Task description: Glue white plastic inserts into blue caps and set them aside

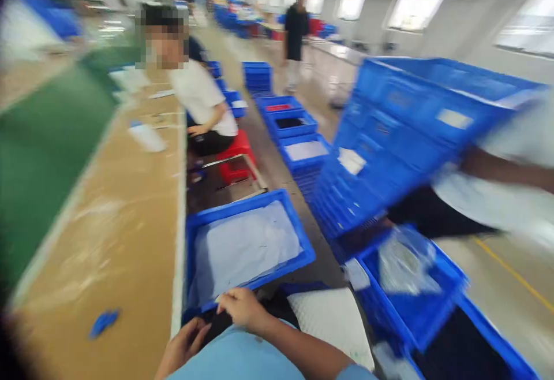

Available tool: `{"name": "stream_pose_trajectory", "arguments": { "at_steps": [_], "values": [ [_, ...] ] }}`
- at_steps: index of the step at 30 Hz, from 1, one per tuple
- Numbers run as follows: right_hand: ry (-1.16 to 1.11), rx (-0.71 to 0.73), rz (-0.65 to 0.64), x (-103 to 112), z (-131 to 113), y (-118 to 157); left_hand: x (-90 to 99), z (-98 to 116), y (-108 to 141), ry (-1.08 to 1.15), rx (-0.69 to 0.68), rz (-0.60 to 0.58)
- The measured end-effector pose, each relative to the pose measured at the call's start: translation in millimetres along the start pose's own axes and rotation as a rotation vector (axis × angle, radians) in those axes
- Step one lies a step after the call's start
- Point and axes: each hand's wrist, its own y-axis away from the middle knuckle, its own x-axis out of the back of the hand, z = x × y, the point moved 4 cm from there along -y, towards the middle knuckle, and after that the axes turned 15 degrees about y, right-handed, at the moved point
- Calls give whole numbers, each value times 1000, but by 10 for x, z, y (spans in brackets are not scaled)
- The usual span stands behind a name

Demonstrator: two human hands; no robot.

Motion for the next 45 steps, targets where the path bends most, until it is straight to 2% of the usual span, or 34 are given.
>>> {"name": "stream_pose_trajectory", "arguments": {
  "at_steps": [2, 4, 7, 10, 14, 17, 19, 22, 26, 29, 33, 38, 42, 45],
  "values": [
    [56, 49, -103, 5, 10, -8, -84, 50, 179, 154, 94, 75],
    [113, 63, -240, -15, 7, -95, -80, 92, 212, 287, 140, 169],
    [206, 40, -459, -150, -45, -272, 38, -103, 241, 439, 288, 366],
    [185, -35, -498, -270, -106, -354, 17, -284, 390, 542, 347, 488],
    [175, -92, -543, -417, -160, -368, -70, -394, 618, 591, 413, 632],
    [185, -106, -579, -519, -195, -409, 25, -536, 706, 587, 481, 723],
    [188, -109, -587, -553, -218, -440, 185, -668, 692, 562, 530, 786],
    [192, -98, -567, -519, -241, -477, 521, -876, 551, 497, 582, 873],
    [192, -114, -487, -318, -184, -531, 948, -1086, 221, 424, 579, 920],
    [193, -148, -415, -122, -103, -561, 1128, -1197, -2, 408, 591, 912],
    [192, -199, -322, 93, -64, -561, 1183, -1302, -182, 430, 639, 884],
    [229, -184, -324, 172, -144, -555, 1181, -1325, -229, 498, 657, 910],
    [217, -163, -317, 145, -195, -591, 1231, -1198, -156, 577, 602, 1004],
    [182, -150, -313, 81, -255, -613, 1213, -961, -56, 676, 531, 1044]
  ]
}}
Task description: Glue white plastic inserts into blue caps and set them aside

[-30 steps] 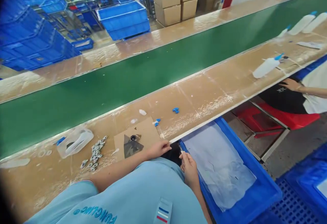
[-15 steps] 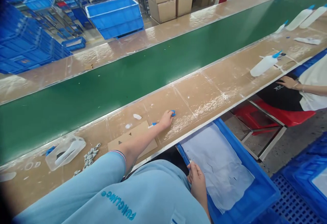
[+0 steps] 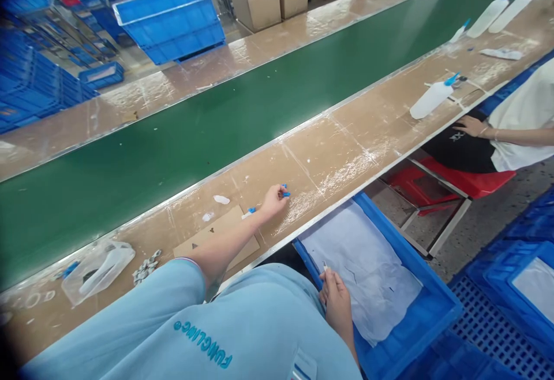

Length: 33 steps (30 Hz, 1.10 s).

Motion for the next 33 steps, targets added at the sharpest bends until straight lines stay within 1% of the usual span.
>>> {"name": "stream_pose_trajectory", "arguments": {
  "at_steps": [2, 4, 6, 8, 10, 13, 17, 22, 28, 31, 33],
  "values": [
    [-28, 18, -8, -52, -97, -6, -4, 104, 231, 77, -3, -50],
    [-50, 49, -35, -120, -236, 3, -10, 209, 504, 173, -4, -126],
    [-62, 90, -83, -197, -399, 29, -6, 312, 776, 369, 10, -218],
    [-66, 140, -146, -278, -555, 71, 27, 400, 1005, 593, 45, -272],
    [-60, 187, -217, -368, -671, 126, 80, 454, 1173, 759, 98, -277],
    [-51, 230, -311, -513, -739, 215, 136, 470, 1347, 895, 200, -282],
    [-50, 241, -403, -688, -683, 299, 183, 421, 1495, 952, 263, -273],
    [-79, 217, -457, -809, -610, 368, 234, 347, 1586, 965, 304, -242],
    [-189, 175, -511, -881, -584, 457, 245, 337, 1596, 971, 317, -282],
    [-245, 119, -562, -920, -568, 492, 244, 343, 1594, 946, 310, -319],
    [-275, 77, -567, -943, -556, 516, 249, 347, 1598, 911, 314, -346]
  ]
}}
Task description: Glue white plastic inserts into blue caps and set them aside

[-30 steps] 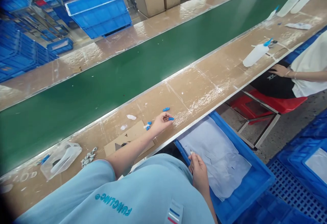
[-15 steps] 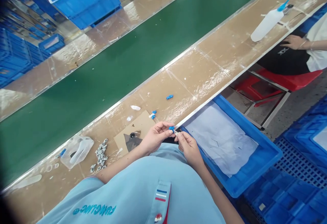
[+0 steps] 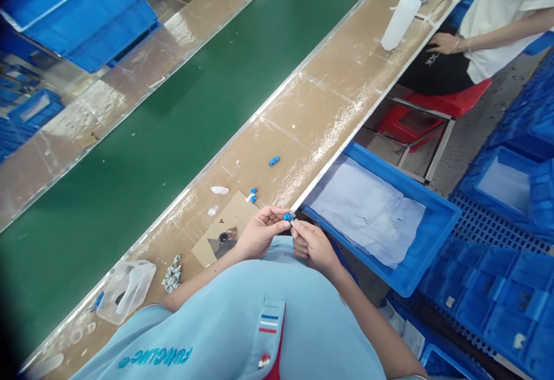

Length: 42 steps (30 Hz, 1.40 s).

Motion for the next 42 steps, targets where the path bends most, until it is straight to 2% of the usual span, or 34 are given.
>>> {"name": "stream_pose_trajectory", "arguments": {
  "at_steps": [3, 7, 11, 18, 20, 24, 26, 28, 31, 33, 35, 39, 42],
  "values": [
    [-6, 11, 70, -30, 18, 27, 4, 15, 17, -41, 17, 8],
    [36, 116, 199, -38, 39, 81, -12, 44, 42, -72, 25, 11],
    [51, 160, 223, -13, 113, 108, -26, 51, 60, -112, 52, -5],
    [99, 240, 331, 2, 271, 123, -25, -24, 65, -86, 112, 61],
    [117, 260, 423, 44, 284, 129, -18, -40, 82, -75, 138, 77],
    [39, 276, 818, 359, 263, 252, 25, -40, 148, -76, 184, 78],
    [8, 284, 894, 476, 247, 331, 43, -40, 168, -87, 185, 90],
    [11, 279, 792, 477, 233, 369, 31, -55, 163, -94, 180, 101],
    [78, 245, 532, 324, 209, 387, -39, -98, 128, -102, 168, 75],
    [150, 228, 426, 218, 181, 395, -82, -129, 111, -104, 163, 44],
    [189, 205, 368, 146, 159, 388, -101, -159, 110, -108, 164, 16],
    [117, 144, 296, 82, 184, 350, -91, -201, 128, -124, 174, -33],
    [100, 155, 330, 86, 229, 360, -89, -221, 140, -129, 196, -52]
  ]
}}
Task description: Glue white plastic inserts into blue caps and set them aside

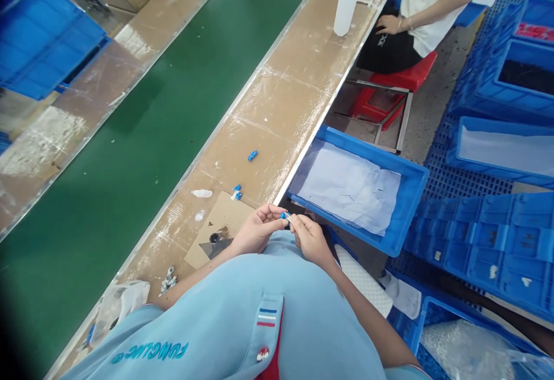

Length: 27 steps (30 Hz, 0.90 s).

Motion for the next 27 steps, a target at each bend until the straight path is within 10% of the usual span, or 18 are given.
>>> {"name": "stream_pose_trajectory", "arguments": {
  "at_steps": [12, 20, 27],
  "values": [
    [-101, -102, -77, -19, 52, 52, -15, -1, 28, -61, 0, -46],
    [-38, 66, 211, -54, 243, 102, 19, -59, 2, -66, 24, -60],
    [-61, 59, 699, 508, 302, 160, 88, -37, 102, -78, 43, -30]
  ]
}}
